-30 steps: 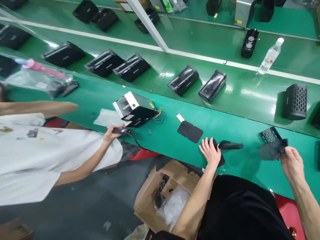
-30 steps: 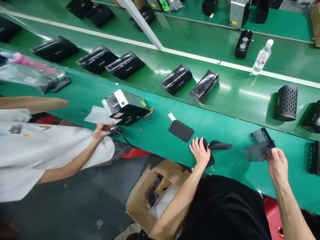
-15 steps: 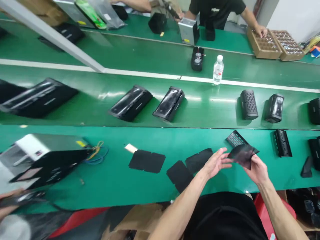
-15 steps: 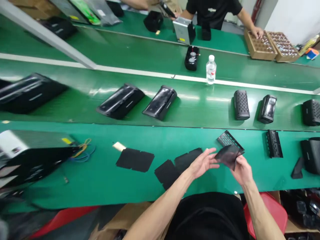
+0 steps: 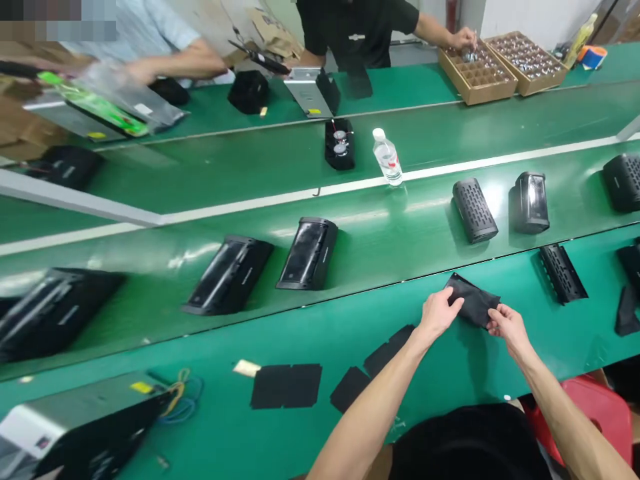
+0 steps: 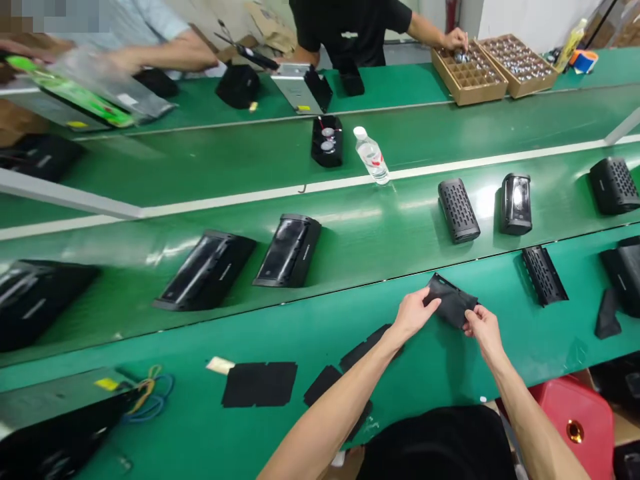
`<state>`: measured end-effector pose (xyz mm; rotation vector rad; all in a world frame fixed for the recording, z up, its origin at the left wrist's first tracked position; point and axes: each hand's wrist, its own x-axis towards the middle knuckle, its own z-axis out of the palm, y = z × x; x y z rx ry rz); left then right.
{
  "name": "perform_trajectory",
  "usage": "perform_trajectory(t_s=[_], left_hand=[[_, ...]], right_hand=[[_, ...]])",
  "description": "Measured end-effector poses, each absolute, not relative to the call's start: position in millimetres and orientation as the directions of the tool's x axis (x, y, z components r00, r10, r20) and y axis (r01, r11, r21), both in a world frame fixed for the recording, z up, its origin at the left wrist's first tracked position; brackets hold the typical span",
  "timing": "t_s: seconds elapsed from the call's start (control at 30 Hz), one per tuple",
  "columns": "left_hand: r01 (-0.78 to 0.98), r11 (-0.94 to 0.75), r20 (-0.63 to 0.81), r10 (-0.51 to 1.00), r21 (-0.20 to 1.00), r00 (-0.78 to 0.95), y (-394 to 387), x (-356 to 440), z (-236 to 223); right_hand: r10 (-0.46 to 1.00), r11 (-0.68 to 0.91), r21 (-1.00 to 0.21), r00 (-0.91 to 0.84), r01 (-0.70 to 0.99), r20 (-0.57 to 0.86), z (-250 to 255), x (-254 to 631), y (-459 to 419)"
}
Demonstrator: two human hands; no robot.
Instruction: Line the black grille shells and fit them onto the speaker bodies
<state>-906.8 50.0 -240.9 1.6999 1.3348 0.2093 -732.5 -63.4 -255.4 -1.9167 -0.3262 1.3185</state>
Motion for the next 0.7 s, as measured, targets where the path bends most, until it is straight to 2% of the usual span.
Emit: perform_trajectory(t_s=[0.2,0.33,0.4,0.53,0.7], left_hand=[[0.837,-0.115,-0.471,0.782,0.535,0.409,68,-896,-247],[0.874,-0.096,-0.485,0.801,0.476,0.352,74,-899,-254],[0.857,-0.046,-0.461,0.828,0.514,0.32,79,-899,-260],[0.736,0.051,-0.426,0.841,0.675,0.333,86,-896,-271],[0.612,0.142,-0.443,0.815,0.778,0.374,83,-906,-272]], right_hand=[[0.516,-0.774,-0.631,0.529,-0.048,-0.674,-277,-722,-74],[0.479,-0.815,-0.577,0.629,0.059,-0.612,-273,-713,-86],[0.473,-0.824,-0.557,0.669,0.106,-0.573,-274,-712,-85],[0.478,-0.825,-0.546,0.693,0.145,-0.539,-281,-714,-72],[0.523,-0.767,-0.638,0.64,0.067,-0.562,-275,-706,-64]])
